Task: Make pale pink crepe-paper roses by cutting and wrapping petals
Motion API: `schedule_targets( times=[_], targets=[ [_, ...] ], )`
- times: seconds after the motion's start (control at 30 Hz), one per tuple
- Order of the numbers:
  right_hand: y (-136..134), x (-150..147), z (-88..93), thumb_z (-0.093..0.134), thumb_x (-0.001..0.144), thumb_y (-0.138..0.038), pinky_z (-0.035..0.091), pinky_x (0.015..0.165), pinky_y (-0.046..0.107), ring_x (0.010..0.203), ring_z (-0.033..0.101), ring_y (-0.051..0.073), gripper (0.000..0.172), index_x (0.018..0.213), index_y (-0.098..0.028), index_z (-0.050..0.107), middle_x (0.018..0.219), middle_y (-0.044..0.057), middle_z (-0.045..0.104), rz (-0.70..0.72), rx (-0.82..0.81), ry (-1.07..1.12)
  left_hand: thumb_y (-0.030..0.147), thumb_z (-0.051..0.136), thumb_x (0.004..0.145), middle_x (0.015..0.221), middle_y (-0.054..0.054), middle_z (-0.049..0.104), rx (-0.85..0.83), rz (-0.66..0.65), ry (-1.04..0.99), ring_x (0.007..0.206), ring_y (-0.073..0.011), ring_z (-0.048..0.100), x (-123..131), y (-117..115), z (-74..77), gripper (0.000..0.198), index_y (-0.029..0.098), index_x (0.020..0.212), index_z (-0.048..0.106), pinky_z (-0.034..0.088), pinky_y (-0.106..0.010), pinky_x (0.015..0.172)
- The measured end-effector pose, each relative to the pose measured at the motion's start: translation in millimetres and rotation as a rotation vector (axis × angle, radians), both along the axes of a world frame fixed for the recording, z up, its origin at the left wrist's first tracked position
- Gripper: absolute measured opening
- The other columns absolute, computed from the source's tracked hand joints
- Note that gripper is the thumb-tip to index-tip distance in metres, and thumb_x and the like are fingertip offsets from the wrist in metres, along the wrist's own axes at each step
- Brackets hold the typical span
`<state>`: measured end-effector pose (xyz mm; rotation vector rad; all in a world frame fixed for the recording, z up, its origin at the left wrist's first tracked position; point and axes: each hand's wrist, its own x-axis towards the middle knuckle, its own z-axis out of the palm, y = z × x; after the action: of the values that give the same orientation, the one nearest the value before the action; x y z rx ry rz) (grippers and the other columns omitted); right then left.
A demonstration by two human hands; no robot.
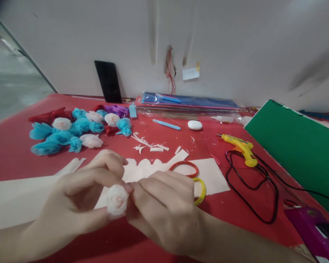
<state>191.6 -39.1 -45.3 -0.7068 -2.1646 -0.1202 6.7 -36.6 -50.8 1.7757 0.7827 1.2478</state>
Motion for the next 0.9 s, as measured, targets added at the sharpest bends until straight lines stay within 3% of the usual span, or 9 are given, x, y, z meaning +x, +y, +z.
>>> schedule_targets(
  times=[0.57,0.7,0.9],
  targets=[
    [0.2,8.7,3.5,0.053,0.099,-0.02,0.052,0.056,0.028,0.061,0.067,0.014,0.022,0.089,-0.013,0.071,0.073,0.003,0.076,0.046,0.013,-0.126,0.004,0.067,0.072,0.073,0.001,0.062,0.109,0.038,0.042,0.069,-0.0134,0.055,3.5,-1.4,0.1,0.021,0.023,0.081,0.07,0.051,-0.024,0.066],
    [0.3,5.8,2.9,0.052,0.099,-0.021,0.051,0.053,0.029,0.057,0.065,0.014,0.027,0.081,-0.014,0.071,0.068,0.003,0.075,0.005,0.015,-0.082,0.004,0.068,0.072,0.074,0.002,0.062,0.104,0.021,0.036,0.072,-0.0124,0.056,2.4,0.7,1.5,0.022,0.023,0.083,0.07,0.051,-0.021,0.067],
    [5.3,-0.8,8.5,0.055,0.095,-0.014,0.052,0.054,0.024,0.054,0.061,0.012,0.032,0.065,-0.016,0.065,0.06,0.001,0.068,0.099,-0.207,0.125,0.01,0.075,0.075,0.079,0.003,0.062,-0.081,-0.09,-0.098,0.076,-0.0111,0.059,-1.3,9.0,3.1,0.02,0.026,0.088,0.075,0.053,-0.019,0.072]
  ],
)
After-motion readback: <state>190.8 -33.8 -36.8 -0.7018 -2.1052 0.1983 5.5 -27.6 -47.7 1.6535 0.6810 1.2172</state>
